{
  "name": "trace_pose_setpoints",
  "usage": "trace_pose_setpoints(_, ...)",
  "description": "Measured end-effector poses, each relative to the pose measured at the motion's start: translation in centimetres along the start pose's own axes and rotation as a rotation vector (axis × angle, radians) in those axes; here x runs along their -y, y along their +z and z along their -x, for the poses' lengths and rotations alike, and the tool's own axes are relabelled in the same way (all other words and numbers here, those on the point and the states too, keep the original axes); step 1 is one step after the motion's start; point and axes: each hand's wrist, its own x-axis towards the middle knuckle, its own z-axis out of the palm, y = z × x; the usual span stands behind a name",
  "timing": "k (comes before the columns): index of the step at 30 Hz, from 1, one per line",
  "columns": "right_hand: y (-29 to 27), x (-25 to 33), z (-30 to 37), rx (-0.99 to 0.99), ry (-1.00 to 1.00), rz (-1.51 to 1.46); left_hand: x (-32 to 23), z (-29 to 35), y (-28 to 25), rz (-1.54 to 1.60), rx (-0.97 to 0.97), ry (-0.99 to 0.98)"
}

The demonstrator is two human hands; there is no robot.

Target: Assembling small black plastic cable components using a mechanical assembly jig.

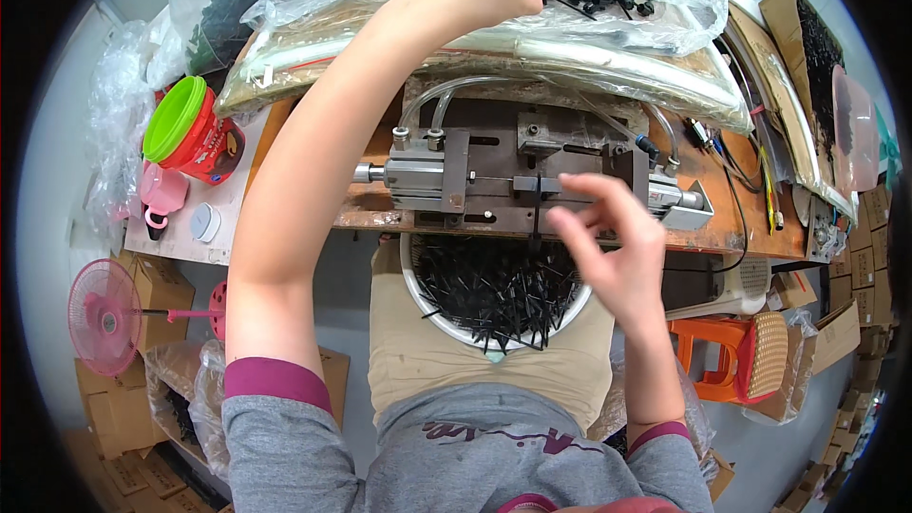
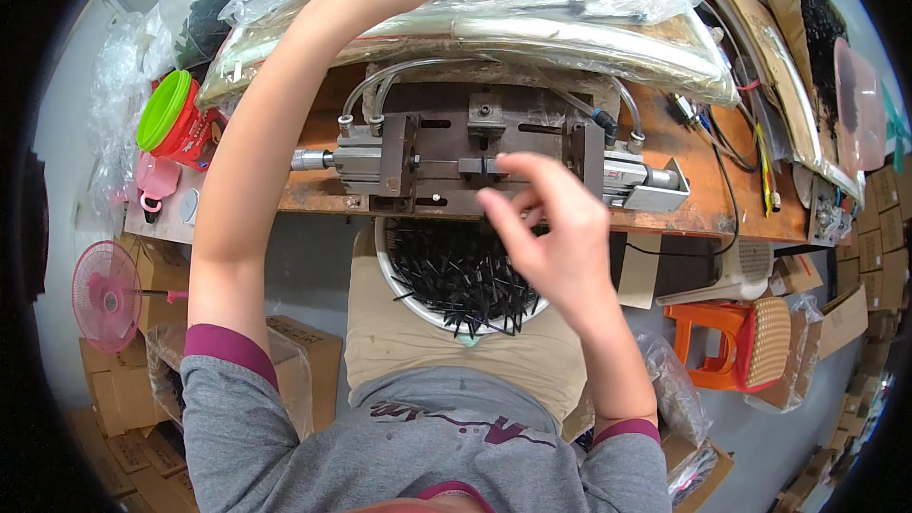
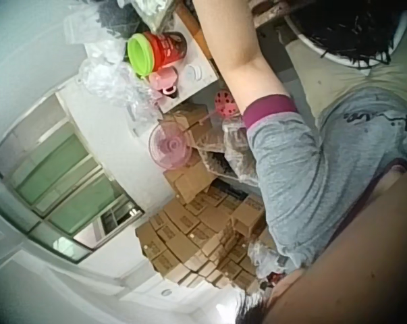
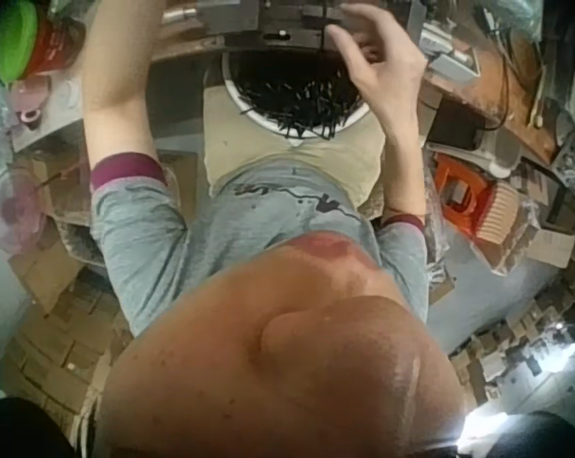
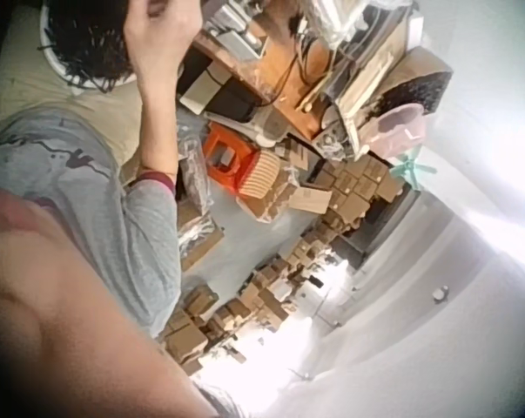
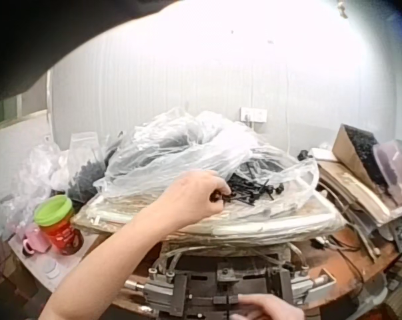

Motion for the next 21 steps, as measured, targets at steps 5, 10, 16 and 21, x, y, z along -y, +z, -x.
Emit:
trace_pose_setpoints(5,-3.2,-0.8,-3.3,-0.11,0.267,-0.637,-5.2,2.2,-4.0,0.131,0.094,-0.111)
trace_pose_setpoints(10,-4.1,-0.3,-3.2,0.006,0.174,-1.106,-8.8,7.4,-4.0,0.104,-0.065,0.25)
trace_pose_setpoints(16,-4.0,-0.7,0.6,0.117,0.153,-1.065,-10.3,11.4,-4.1,0.087,-0.17,0.229)
trace_pose_setpoints(21,-0.1,-0.6,2.2,0.001,-0.186,0.066,-10.8,13.3,-3.9,0.131,-0.364,0.062)
